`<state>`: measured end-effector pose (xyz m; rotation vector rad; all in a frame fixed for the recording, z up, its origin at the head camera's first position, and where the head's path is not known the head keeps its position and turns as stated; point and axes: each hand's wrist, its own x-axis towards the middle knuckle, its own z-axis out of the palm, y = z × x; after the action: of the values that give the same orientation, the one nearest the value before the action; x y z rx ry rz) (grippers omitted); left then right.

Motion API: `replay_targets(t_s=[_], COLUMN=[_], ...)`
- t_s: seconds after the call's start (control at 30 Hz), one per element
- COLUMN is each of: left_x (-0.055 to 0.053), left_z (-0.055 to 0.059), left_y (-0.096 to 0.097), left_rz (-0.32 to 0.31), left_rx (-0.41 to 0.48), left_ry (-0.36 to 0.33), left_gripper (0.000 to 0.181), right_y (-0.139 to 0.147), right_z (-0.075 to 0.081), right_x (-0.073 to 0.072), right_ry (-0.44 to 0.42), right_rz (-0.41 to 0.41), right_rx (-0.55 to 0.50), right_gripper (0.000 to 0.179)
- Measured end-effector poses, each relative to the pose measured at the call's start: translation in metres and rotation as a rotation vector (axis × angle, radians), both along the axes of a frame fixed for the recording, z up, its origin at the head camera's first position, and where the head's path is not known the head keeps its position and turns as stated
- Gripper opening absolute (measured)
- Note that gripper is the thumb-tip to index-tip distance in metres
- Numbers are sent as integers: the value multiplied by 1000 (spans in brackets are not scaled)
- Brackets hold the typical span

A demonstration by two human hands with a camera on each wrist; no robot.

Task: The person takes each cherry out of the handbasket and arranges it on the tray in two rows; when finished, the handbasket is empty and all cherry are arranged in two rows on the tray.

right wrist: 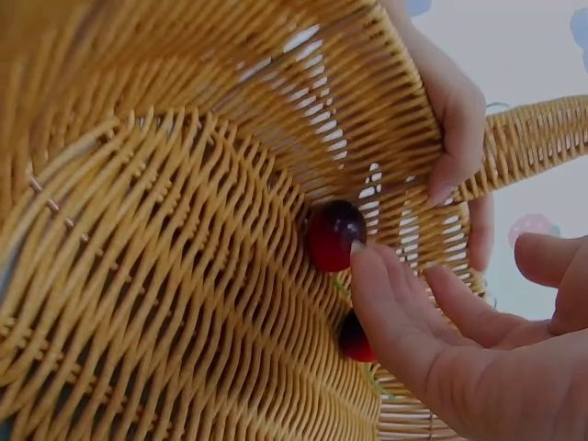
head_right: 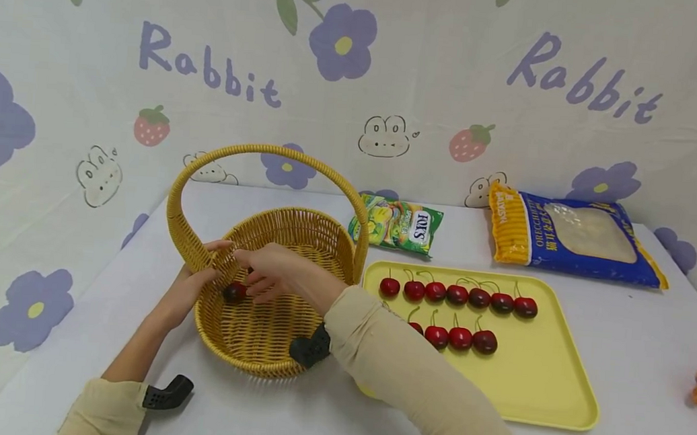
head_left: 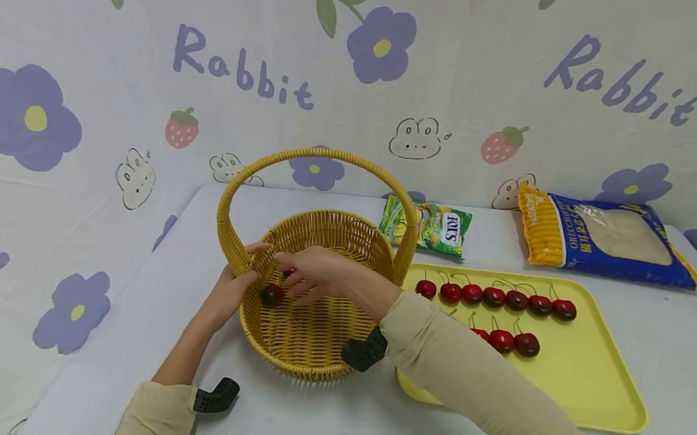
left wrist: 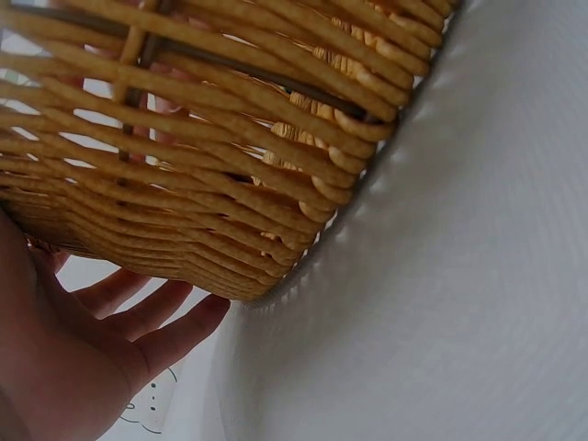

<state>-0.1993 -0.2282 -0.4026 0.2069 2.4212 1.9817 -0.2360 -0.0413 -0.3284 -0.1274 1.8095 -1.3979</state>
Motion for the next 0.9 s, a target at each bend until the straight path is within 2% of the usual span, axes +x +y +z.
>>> replay_targets(t_s=[0.43,0.63,0.73,0.9], left_x=[0,-1,-2,-2], left_z=[1,0,0,-1], left_y=[0,0,0,0], left_rz=[-5,-2,3,3], left_rx=[-2,3,4,1], left_ry=[-7,5,10,14], left_gripper=[51,51,51,51], right_y=[-11,-14,-16,-20], right_z=[-15,-14,-15,-17], right_x=[-6,-5,-4,-3], right_ry=[-6,-4,-18,-95], right_rz=[0,21,70,195], right_rx=[42,83,82,39], right_gripper=[50,47,46,39])
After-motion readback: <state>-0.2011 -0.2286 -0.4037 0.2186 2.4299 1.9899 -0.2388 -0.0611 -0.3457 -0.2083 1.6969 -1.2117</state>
